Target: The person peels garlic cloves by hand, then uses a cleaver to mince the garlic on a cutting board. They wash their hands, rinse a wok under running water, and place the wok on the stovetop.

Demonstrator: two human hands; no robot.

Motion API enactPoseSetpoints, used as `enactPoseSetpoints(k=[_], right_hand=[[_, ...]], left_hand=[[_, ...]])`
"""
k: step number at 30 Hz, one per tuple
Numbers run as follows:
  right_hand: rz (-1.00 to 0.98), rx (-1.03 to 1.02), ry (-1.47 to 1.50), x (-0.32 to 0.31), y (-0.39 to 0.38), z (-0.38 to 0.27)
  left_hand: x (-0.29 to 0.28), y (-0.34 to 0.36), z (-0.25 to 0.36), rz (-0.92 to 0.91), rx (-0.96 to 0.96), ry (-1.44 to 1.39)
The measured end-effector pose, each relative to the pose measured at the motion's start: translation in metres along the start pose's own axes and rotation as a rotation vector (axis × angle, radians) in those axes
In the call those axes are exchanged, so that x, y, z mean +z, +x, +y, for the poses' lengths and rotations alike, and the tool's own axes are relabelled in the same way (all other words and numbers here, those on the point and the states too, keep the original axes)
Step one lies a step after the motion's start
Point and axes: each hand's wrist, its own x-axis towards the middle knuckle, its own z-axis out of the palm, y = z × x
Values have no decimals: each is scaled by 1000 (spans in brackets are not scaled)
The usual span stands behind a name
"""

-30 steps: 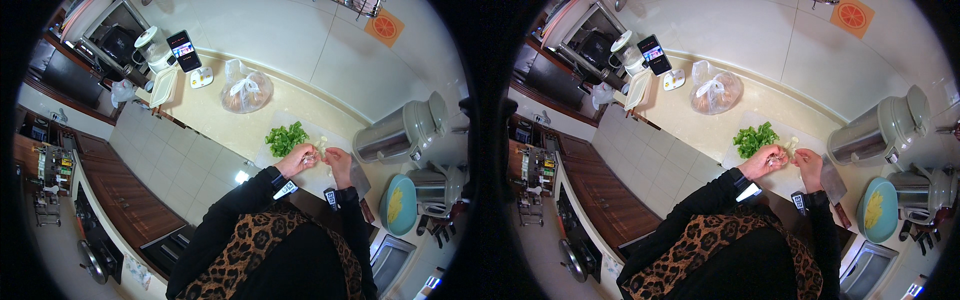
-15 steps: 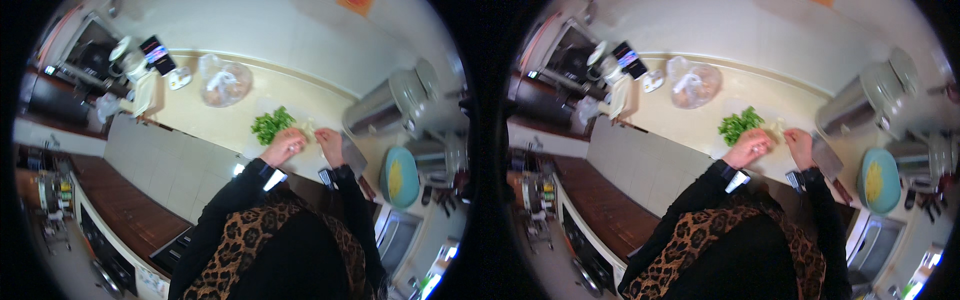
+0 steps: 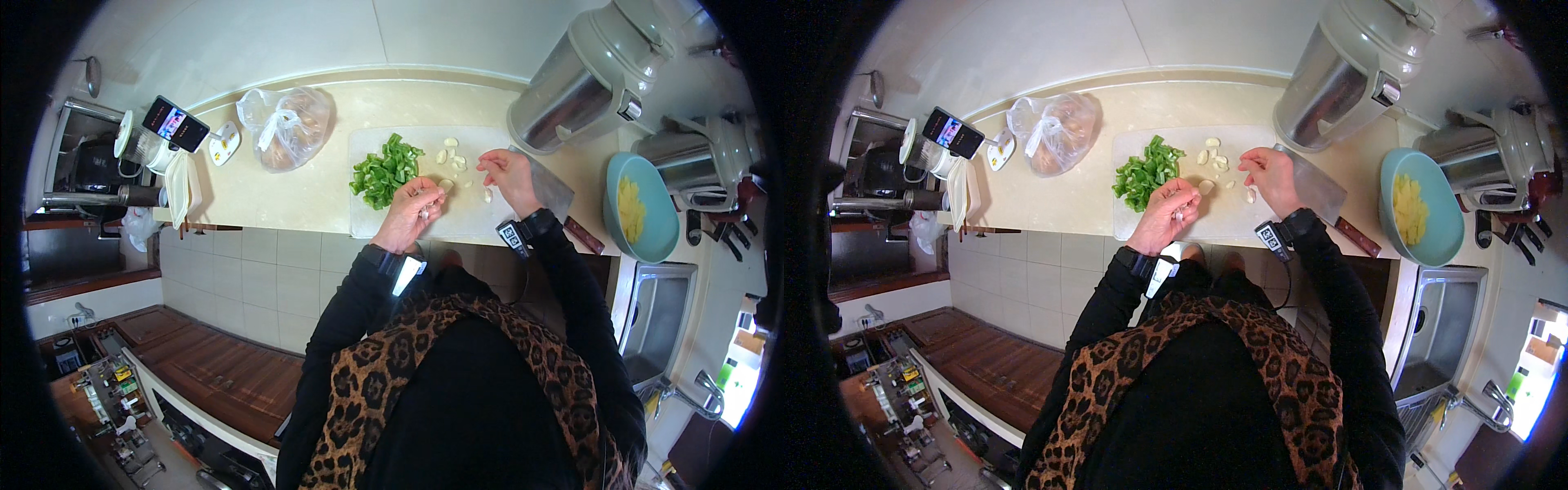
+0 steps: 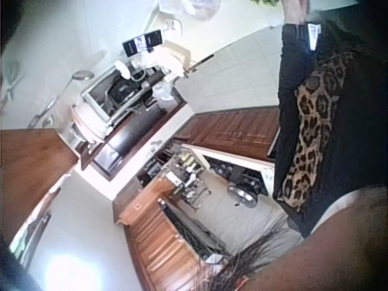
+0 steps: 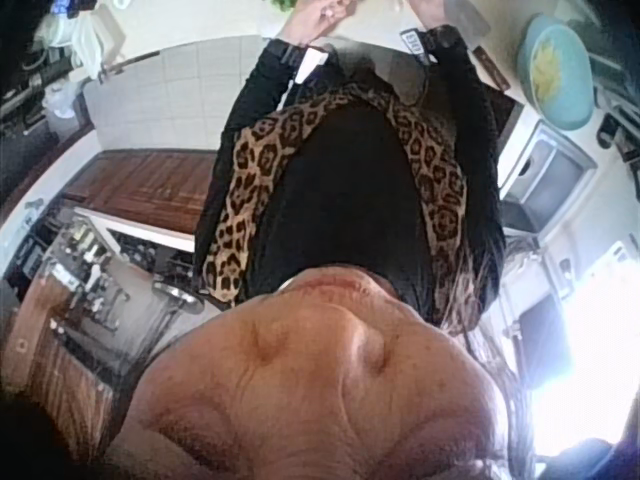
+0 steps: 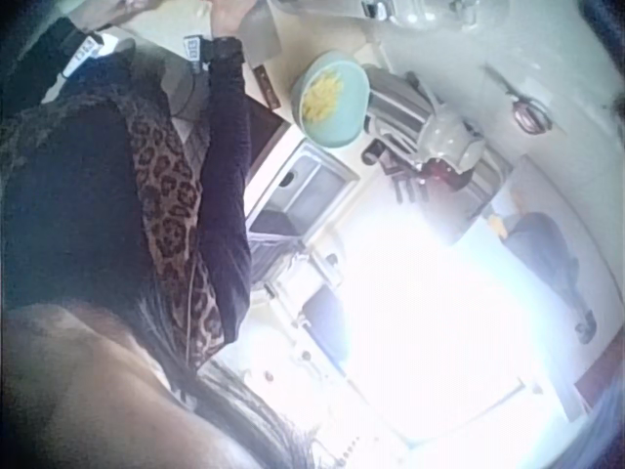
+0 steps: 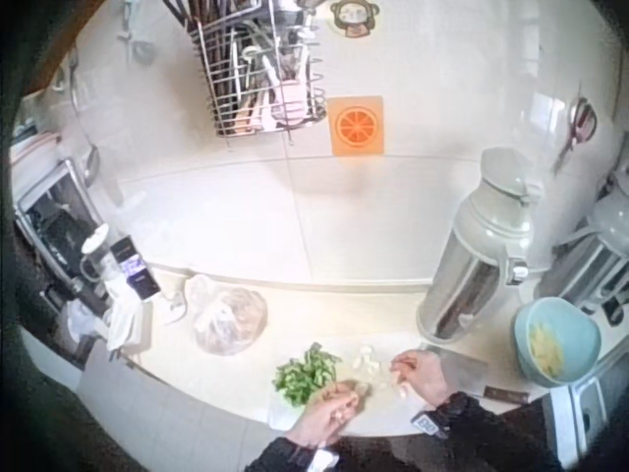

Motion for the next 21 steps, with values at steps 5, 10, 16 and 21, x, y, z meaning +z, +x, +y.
enactPoseSetpoints(k=[5, 10, 16, 21], right_hand=[[-66, 0, 62, -7, -9, -8], [-131, 67, 151, -2, -28, -28], [-131, -219, -105, 24, -46, -30], [-25, -321, -259, 33, -55, -33]], left_hand=[[3, 2, -3, -3, 9, 43], [15, 9, -10, 7, 89, 113], [27, 14, -14, 111, 211, 220], [23, 12, -14, 81, 138, 113]])
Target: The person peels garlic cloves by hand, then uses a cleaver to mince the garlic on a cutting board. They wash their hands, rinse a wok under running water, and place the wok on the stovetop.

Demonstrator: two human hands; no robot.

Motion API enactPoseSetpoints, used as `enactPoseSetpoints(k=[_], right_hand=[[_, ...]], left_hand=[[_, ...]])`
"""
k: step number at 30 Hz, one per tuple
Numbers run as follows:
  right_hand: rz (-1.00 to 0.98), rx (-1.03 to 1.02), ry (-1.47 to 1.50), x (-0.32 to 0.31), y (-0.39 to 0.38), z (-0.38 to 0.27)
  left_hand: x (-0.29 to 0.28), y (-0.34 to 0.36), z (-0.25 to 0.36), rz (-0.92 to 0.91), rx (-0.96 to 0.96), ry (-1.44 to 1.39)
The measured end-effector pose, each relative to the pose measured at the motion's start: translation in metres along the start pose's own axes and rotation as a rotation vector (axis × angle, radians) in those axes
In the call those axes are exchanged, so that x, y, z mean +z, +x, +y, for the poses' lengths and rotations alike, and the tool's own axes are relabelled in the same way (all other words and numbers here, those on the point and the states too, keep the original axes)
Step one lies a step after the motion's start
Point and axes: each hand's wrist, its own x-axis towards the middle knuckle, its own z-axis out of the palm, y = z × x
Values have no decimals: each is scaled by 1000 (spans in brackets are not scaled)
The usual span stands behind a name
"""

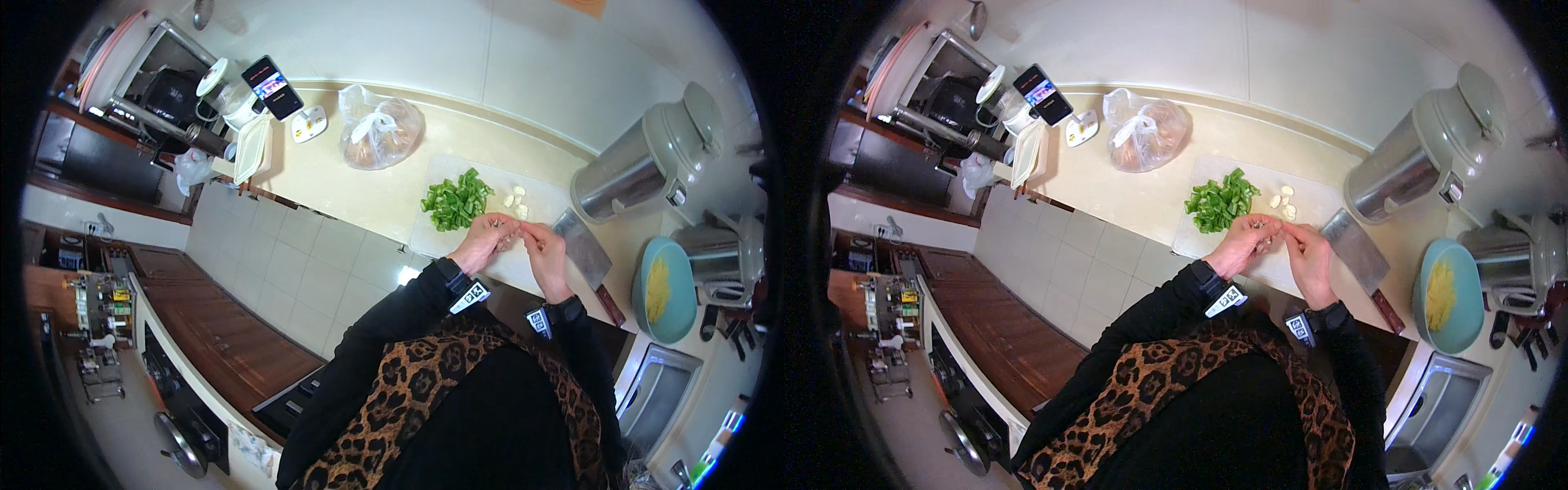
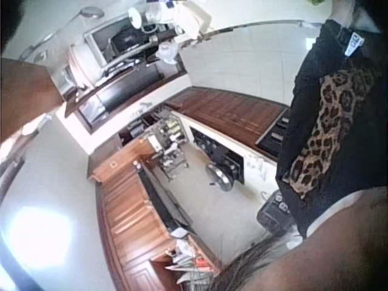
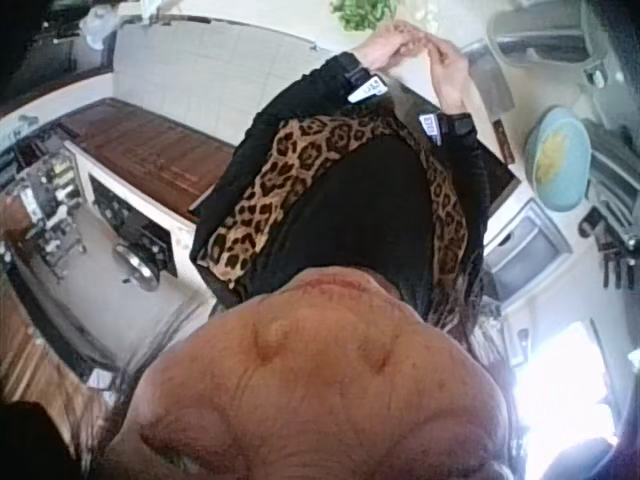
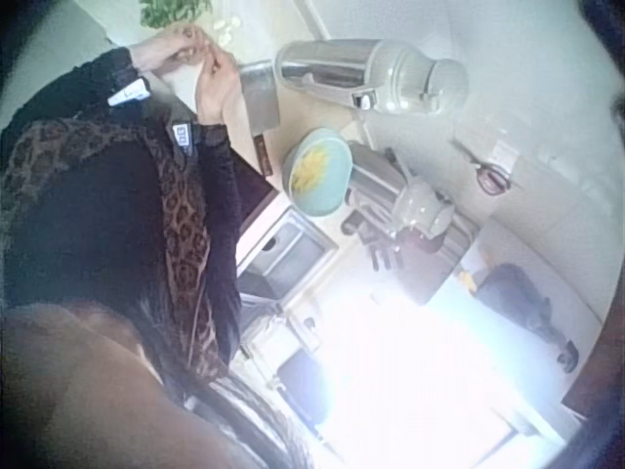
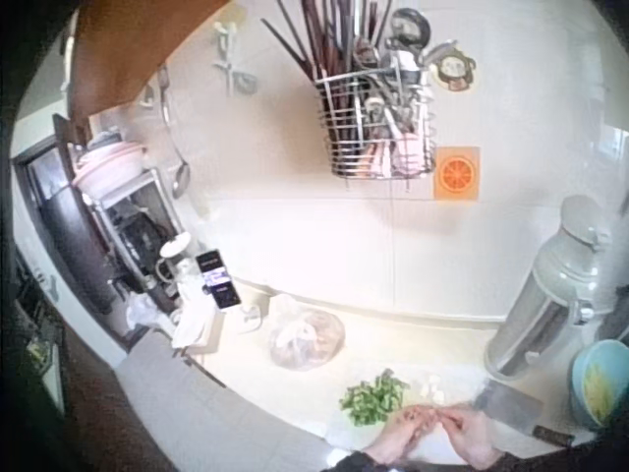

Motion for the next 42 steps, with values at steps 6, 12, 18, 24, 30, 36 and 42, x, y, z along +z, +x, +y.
enactPoseSetpoints(k=[6, 12, 18, 24, 30, 36, 42], right_hand=[[-4, -97, -70, 3, -5, -13], [3, -23, -5, -3, -1, 2], [-18, -130, -547, -32, -8, 25], [-71, -138, -544, -39, -22, 43], [-101, -113, -490, -35, -19, 48], [-74, -131, -416, -32, -17, 51], [-54, -94, -303, -31, -16, 56]], left_hand=[[-4, 4, 1, -67, -97, -205], [-3, 3, 2, -89, -86, -201], [-4, 1, 3, -153, -74, -266], [-6, 5, -1, -160, -89, -299], [-6, 7, -3, -225, -84, -332], [-3, 6, -3, -199, -70, -343], [-6, 4, -4, -203, -53, -317]])
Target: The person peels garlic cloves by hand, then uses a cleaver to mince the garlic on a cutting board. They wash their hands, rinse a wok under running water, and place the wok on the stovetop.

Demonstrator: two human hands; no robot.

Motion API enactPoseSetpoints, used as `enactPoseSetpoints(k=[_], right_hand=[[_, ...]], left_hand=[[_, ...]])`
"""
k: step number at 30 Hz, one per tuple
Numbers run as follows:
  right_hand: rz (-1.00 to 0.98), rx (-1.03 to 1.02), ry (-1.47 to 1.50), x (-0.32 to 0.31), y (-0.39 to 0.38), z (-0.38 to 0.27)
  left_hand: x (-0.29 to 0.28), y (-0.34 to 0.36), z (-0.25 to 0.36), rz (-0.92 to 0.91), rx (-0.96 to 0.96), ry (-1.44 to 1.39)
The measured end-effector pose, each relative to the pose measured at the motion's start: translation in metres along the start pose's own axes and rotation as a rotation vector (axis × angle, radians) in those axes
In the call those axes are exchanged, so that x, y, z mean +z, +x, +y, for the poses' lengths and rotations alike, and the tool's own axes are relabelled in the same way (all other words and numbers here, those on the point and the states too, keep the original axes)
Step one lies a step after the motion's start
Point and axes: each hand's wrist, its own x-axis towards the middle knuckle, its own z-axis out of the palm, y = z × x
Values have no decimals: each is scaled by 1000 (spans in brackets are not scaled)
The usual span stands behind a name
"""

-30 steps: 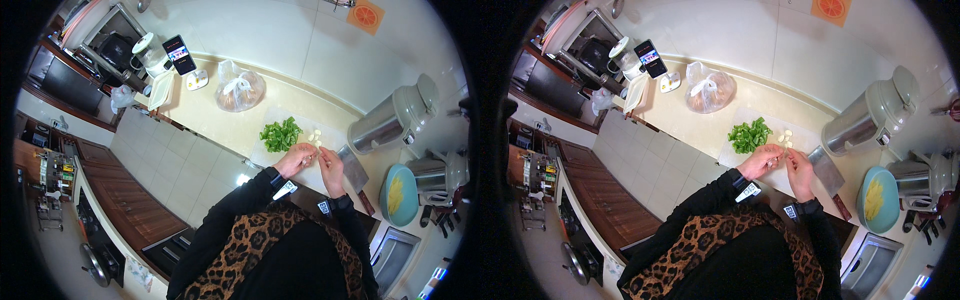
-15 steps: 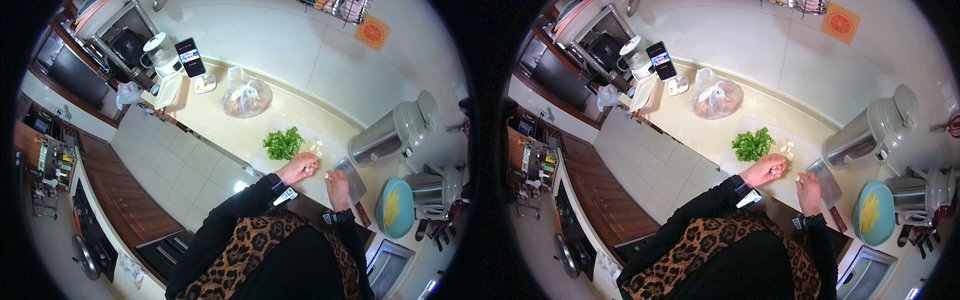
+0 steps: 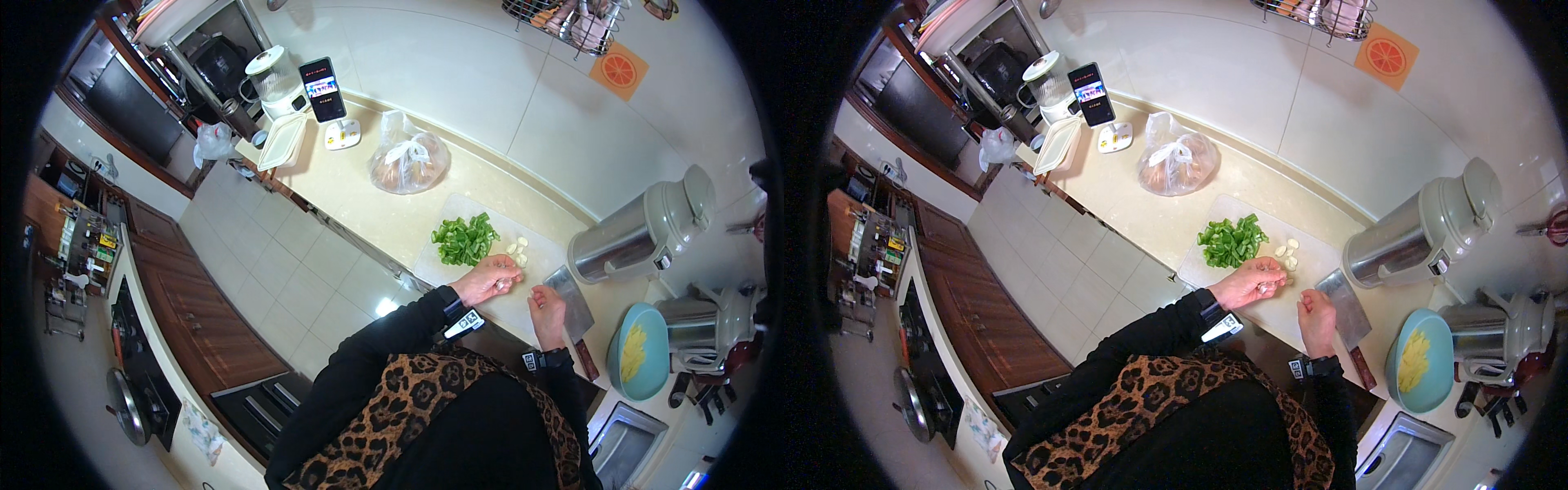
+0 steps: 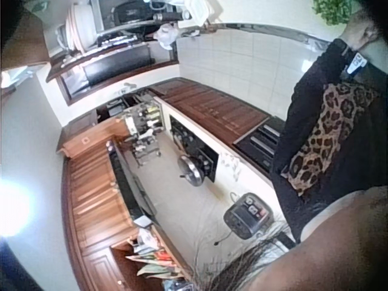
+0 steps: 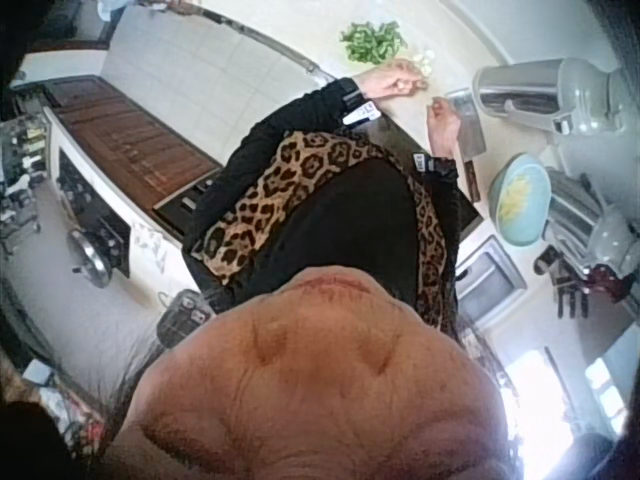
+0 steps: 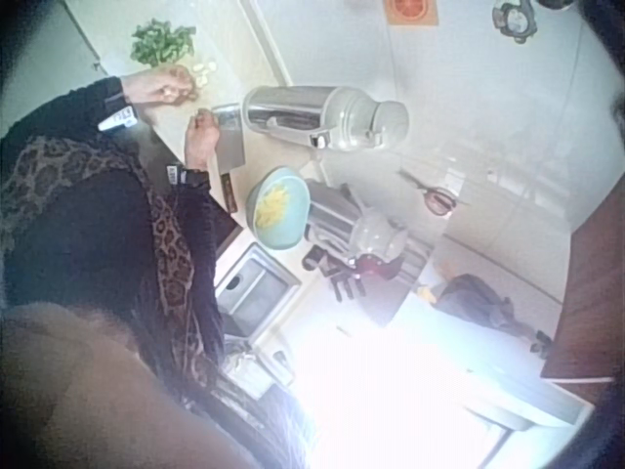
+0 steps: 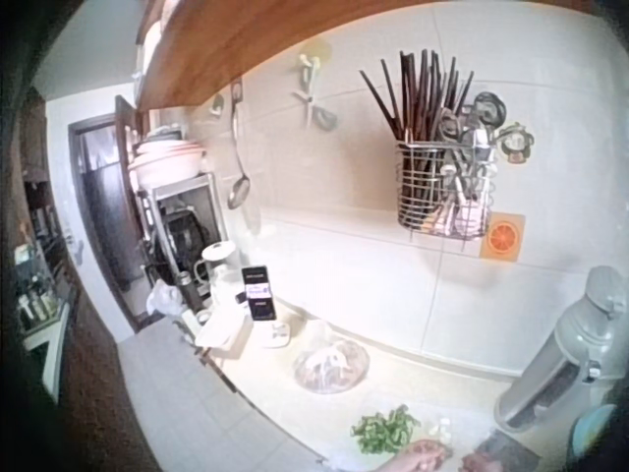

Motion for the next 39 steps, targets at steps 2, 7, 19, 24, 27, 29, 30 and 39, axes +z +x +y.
enactPoseSetpoints(k=[2, 7, 19, 24, 27, 29, 30, 39], right_hand=[[15, 24, 55, 1, 1, 2], [35, 96, 189, 2, 3, 4], [-27, 261, 447, -2, 12, -9], [-10, 269, 516, -3, 15, -14], [-23, 262, 497, -3, 15, -15], [-41, 259, 498, -3, 15, -16], [-56, 256, 500, -2, 15, -16], [-4, 135, 321, 3, 11, -23]], left_hand=[[-1, 0, -1, 4, -3, 27], [1, 0, -2, -1, -10, 64], [3, -2, 0, -23, -29, 179], [3, -2, -6, 1, -3, 243], [3, 0, -11, 26, 6, 265], [3, 1, -13, 34, 14, 282], [4, 0, -13, 48, 18, 305], [7, 2, -17, 142, 166, 669]])
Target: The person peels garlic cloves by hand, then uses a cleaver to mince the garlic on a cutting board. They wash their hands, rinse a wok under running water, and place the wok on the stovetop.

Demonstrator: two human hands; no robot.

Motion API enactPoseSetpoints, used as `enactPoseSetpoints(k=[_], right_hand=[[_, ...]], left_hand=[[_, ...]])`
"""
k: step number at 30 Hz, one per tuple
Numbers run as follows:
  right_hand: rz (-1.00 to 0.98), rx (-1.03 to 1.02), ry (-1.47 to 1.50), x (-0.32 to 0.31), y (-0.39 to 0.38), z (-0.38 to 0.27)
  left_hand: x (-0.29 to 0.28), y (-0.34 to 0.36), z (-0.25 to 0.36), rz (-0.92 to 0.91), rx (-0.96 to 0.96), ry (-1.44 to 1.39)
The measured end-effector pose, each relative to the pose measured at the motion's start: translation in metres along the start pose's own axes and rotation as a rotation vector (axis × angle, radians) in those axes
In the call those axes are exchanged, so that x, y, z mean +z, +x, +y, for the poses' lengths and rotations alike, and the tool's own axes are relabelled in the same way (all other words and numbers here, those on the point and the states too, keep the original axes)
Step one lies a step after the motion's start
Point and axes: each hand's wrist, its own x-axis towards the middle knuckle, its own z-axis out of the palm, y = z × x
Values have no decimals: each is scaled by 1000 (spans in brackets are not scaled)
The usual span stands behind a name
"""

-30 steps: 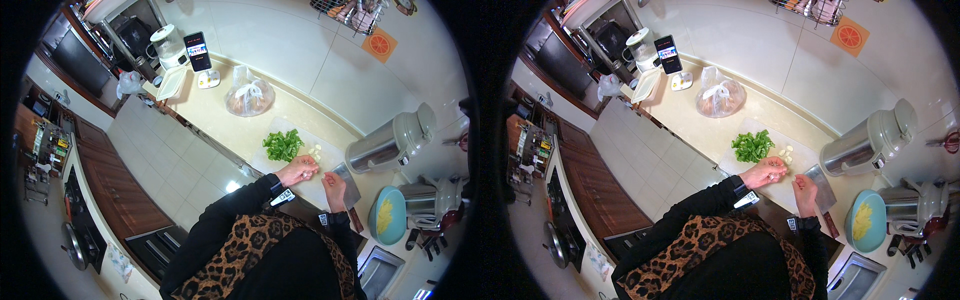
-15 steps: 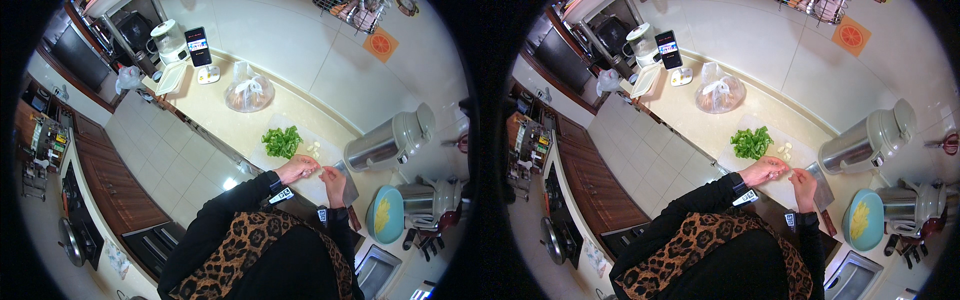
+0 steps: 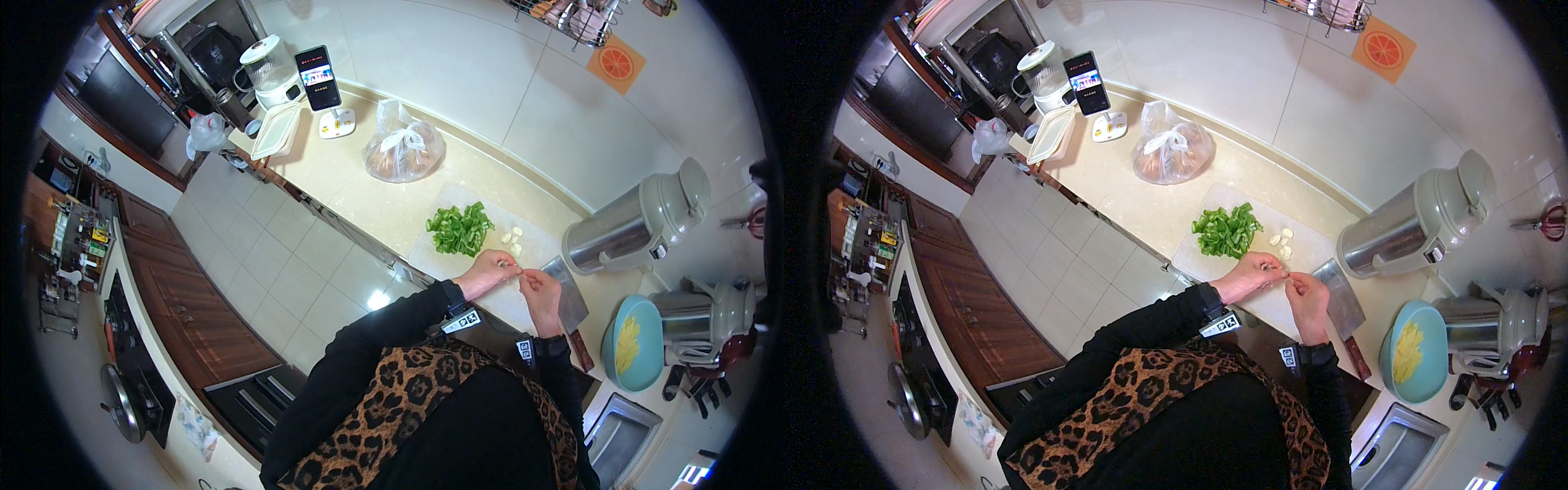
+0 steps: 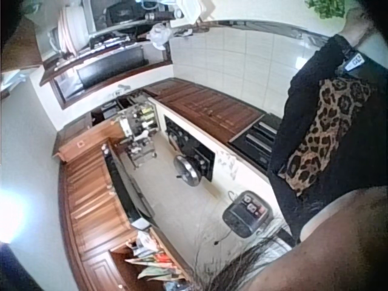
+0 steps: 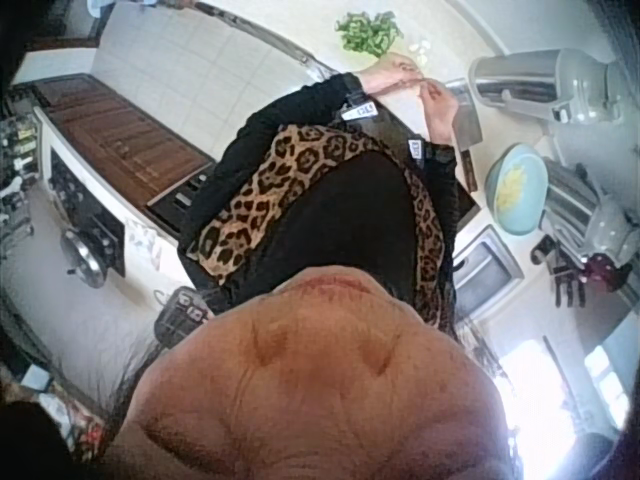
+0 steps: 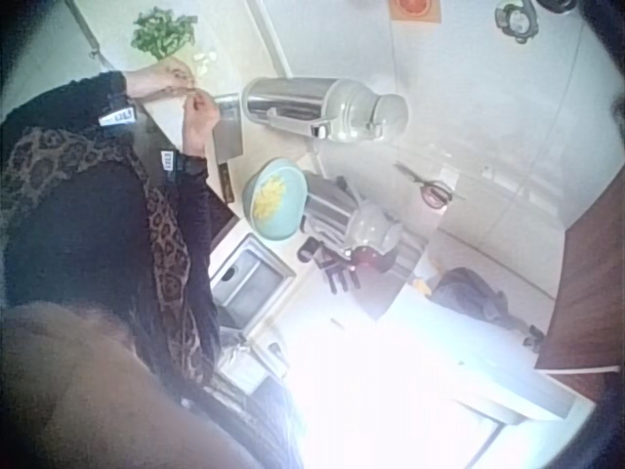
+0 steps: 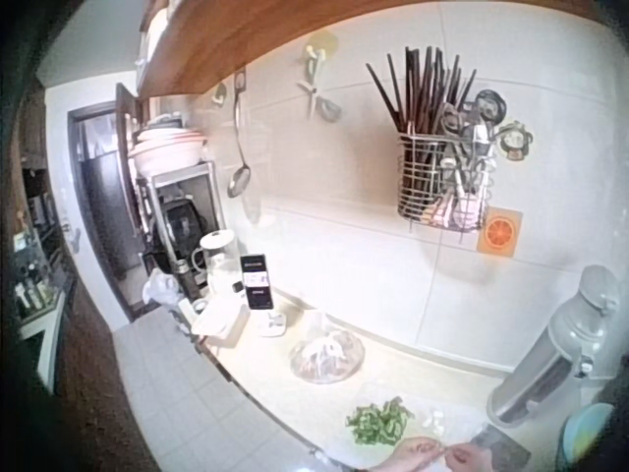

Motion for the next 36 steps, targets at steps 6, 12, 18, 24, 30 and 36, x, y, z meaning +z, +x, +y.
enactPoseSetpoints(k=[6, 12, 18, 24, 30, 36], right_hand=[[18, -61, 58, 1, 6, -3], [34, -79, 77, 2, 9, -8], [-2, -128, -160, -6, 8, -24], [14, -232, -286, -8, 11, -26], [-23, -166, -256, -6, 14, -15], [-29, -124, -308, -6, 16, -10]], left_hand=[[4, 3, 1, 42, 57, 200], [3, 4, 4, 34, 32, 185], [2, 4, 6, 37, -2, 133], [2, 7, 8, 40, 6, 164], [3, 14, 1, 57, 101, 295], [2, 17, -2, 71, 101, 312]])
